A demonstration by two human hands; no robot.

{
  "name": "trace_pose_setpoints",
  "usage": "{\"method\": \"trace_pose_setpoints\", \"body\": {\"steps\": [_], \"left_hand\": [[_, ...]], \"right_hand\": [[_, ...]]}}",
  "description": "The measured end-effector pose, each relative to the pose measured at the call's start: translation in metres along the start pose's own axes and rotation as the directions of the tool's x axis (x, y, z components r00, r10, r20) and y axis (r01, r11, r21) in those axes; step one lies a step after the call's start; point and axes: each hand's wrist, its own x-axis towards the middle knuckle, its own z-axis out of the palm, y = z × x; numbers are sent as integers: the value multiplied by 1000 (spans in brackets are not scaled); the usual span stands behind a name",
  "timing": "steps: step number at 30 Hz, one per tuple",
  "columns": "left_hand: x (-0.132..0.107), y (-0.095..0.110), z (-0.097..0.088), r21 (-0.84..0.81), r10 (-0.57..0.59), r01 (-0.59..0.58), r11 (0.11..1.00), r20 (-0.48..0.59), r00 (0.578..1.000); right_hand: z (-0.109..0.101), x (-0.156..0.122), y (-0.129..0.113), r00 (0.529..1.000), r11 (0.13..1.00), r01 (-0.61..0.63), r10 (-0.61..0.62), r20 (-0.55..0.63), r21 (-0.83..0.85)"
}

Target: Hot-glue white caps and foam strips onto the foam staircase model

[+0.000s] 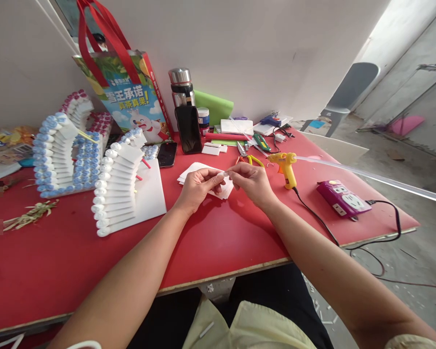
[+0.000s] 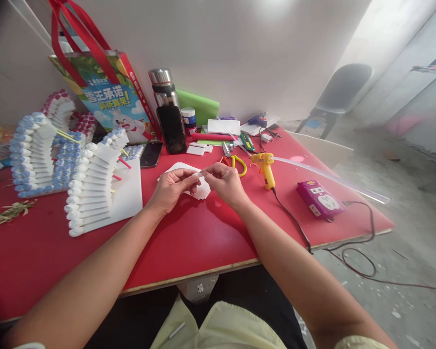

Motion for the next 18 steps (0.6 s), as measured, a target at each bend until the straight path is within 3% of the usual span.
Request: {"method": "trace_pose_setpoints", "body": {"steps": [18], "left_hand": [[4, -7, 1, 27, 88, -86, 996, -92, 992]], "right_hand": [[5, -2, -1, 999, 992, -34, 30, 33, 120]]}}
